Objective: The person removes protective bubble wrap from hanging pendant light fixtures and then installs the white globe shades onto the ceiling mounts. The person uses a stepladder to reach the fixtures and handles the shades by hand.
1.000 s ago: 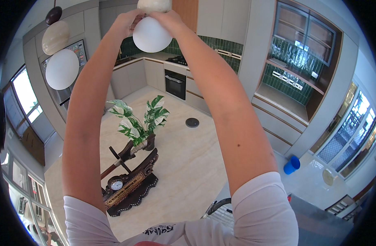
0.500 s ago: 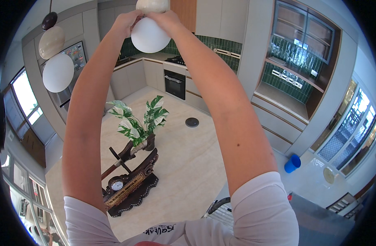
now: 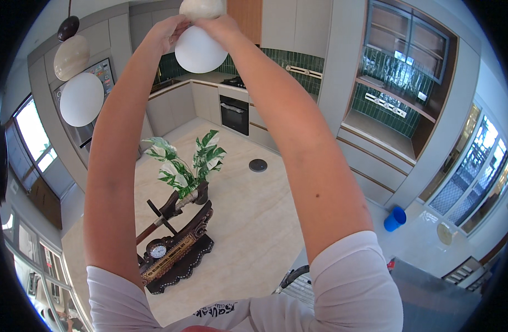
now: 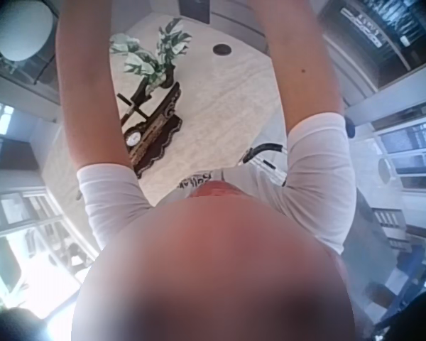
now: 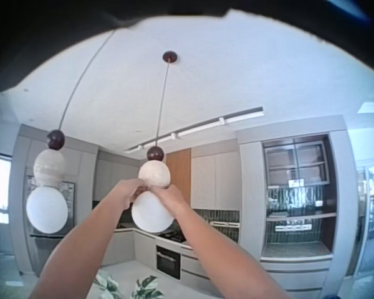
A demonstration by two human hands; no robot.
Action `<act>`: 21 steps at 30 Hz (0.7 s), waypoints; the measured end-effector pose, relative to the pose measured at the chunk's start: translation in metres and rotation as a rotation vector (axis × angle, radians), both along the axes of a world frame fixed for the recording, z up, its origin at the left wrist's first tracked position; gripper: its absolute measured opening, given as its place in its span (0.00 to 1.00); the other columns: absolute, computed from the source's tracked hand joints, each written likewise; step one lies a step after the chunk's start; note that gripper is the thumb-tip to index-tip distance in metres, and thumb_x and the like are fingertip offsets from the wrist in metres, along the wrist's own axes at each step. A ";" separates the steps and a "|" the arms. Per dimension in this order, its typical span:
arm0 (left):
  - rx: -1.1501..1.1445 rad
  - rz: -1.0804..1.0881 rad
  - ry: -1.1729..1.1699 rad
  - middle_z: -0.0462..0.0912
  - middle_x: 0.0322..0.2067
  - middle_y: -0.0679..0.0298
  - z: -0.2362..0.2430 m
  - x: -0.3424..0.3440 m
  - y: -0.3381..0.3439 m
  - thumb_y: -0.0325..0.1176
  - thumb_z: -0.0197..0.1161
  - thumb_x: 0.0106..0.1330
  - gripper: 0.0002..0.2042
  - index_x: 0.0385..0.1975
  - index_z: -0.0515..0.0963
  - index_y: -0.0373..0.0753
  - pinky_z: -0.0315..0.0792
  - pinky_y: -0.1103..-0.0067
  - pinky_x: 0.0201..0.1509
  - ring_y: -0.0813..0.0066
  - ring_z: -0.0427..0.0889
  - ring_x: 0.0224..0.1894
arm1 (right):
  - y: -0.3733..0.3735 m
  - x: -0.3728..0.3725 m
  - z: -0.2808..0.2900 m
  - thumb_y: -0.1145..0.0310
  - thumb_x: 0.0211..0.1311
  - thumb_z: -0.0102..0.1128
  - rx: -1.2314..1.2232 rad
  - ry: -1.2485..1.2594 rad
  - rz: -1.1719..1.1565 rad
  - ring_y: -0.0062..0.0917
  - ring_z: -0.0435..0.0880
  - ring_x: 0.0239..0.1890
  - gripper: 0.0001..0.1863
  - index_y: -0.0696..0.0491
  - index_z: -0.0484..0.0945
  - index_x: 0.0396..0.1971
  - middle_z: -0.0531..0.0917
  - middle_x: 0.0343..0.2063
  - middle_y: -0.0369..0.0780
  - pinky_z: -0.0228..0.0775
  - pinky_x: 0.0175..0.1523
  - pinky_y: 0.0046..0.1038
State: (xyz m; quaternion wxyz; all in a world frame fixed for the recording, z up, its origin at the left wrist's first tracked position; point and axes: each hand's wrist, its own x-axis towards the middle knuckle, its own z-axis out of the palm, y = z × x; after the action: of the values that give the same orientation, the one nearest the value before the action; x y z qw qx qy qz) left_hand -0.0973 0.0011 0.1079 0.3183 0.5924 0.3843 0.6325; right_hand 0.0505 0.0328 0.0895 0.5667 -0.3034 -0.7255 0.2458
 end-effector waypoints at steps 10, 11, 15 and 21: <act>0.038 0.084 -0.125 0.77 0.29 0.58 0.004 0.008 0.009 0.29 0.61 0.51 0.09 0.29 0.76 0.30 0.72 0.77 0.34 0.71 0.76 0.30 | -0.009 -0.004 0.001 0.56 0.46 0.62 -0.014 0.004 -0.061 0.32 0.82 0.33 0.27 0.65 0.74 0.39 0.80 0.34 0.48 0.75 0.38 0.30; 0.037 0.087 -0.132 0.77 0.29 0.56 0.004 0.009 0.011 0.29 0.61 0.51 0.10 0.30 0.76 0.29 0.72 0.77 0.34 0.71 0.76 0.30 | -0.010 -0.004 0.001 0.56 0.46 0.62 -0.039 0.014 -0.059 0.32 0.82 0.34 0.27 0.65 0.74 0.39 0.80 0.34 0.48 0.75 0.38 0.30; 0.055 0.122 -0.119 0.76 0.30 0.54 0.006 0.012 0.021 0.30 0.59 0.51 0.13 0.32 0.74 0.26 0.72 0.75 0.35 0.68 0.77 0.32 | -0.013 -0.004 0.000 0.56 0.45 0.62 -0.010 0.016 -0.034 0.32 0.81 0.34 0.28 0.65 0.74 0.39 0.80 0.34 0.48 0.74 0.39 0.30; 0.077 0.079 -0.031 0.77 0.32 0.54 0.000 0.005 0.019 0.33 0.58 0.53 0.15 0.35 0.74 0.26 0.71 0.75 0.38 0.66 0.77 0.35 | -0.012 -0.001 0.001 0.55 0.44 0.63 -0.005 -0.025 -0.080 0.32 0.81 0.34 0.29 0.65 0.74 0.40 0.80 0.35 0.48 0.74 0.39 0.30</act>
State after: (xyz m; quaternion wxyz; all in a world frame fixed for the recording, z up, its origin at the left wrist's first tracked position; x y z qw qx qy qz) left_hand -0.0922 0.0200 0.1082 0.2757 0.5789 0.3778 0.6680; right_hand 0.0496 0.0212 0.0907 0.5662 -0.3366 -0.7193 0.2208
